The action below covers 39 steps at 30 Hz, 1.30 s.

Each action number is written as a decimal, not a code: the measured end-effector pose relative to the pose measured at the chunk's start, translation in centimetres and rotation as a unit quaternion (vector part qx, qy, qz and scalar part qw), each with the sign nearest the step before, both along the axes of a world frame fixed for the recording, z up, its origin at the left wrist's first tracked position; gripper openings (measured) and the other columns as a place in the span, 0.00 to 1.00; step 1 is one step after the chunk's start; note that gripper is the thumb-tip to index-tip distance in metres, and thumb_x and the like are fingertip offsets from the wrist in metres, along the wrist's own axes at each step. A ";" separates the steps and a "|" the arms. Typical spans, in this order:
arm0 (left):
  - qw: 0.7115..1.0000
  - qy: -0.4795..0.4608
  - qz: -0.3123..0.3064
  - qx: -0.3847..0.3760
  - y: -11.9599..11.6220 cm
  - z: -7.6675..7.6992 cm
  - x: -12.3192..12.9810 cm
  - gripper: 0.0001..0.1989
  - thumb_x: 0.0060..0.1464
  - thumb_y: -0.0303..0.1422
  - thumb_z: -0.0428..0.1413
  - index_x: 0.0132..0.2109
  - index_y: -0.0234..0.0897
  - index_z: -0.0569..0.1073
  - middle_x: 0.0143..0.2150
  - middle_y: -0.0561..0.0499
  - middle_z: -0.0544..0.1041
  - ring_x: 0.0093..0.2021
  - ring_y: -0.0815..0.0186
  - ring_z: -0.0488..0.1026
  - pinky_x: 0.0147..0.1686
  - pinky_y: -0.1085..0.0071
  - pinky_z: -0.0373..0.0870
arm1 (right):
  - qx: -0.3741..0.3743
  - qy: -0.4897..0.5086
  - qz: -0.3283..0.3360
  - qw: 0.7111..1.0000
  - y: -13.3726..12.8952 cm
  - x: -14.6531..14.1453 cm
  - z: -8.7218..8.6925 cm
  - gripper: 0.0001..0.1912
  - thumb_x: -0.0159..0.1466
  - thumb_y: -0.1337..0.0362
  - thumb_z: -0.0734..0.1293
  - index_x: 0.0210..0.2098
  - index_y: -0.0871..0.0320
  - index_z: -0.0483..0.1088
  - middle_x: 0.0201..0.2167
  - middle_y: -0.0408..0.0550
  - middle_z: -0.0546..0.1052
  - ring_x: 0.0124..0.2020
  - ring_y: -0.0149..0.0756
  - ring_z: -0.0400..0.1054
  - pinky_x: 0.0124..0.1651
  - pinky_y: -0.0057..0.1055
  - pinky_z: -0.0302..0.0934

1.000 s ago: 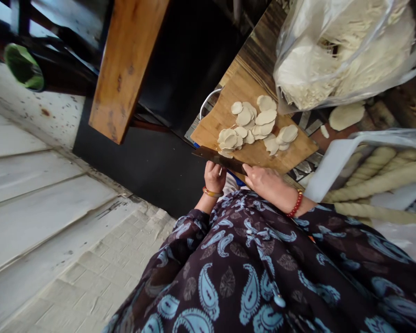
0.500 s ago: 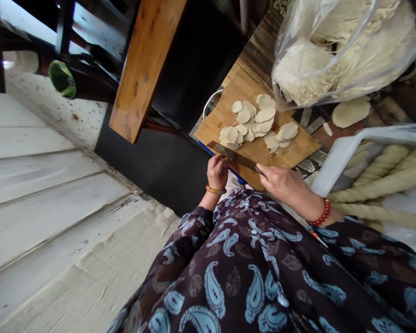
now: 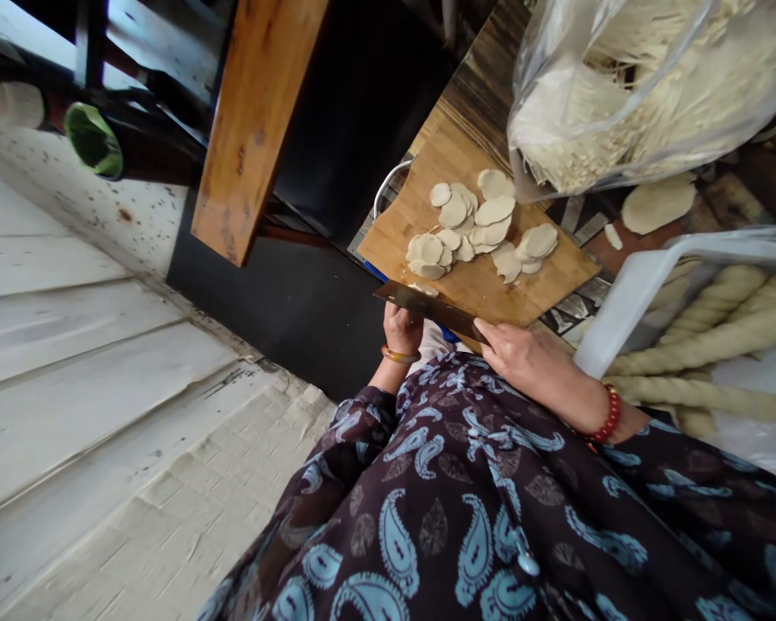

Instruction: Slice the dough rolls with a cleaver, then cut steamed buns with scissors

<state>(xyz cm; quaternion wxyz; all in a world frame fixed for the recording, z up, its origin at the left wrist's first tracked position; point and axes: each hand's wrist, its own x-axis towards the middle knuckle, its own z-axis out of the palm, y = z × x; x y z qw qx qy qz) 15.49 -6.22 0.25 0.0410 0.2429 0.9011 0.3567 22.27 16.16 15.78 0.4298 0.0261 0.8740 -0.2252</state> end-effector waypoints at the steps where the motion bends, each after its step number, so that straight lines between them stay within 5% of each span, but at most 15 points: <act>1: 1.000 -0.002 0.000 -0.003 -0.1 -0.1 0.0 0.08 0.51 0.22 0.55 0.34 0.37 0.76 0.38 0.46 0.77 0.44 0.62 0.74 0.43 0.64 0.74 | 0.000 0.000 0.000 1.000 0.0 0.0 0.0 0.25 0.72 0.61 0.54 0.66 0.59 0.61 0.48 0.56 0.79 0.41 0.42 0.76 0.37 0.33 0.61; 39: 1.000 -0.003 -0.016 -0.016 0.2 0.9 -1.0 0.09 0.61 0.29 0.52 0.31 0.38 0.73 0.35 0.47 0.73 0.40 0.64 0.72 0.41 0.68 0.72 | -0.006 -0.021 0.005 1.000 -1.4 -3.2 -2.0 0.23 0.73 0.63 0.53 0.63 0.62 0.64 0.45 0.59 0.80 0.42 0.43 0.76 0.40 0.33 0.61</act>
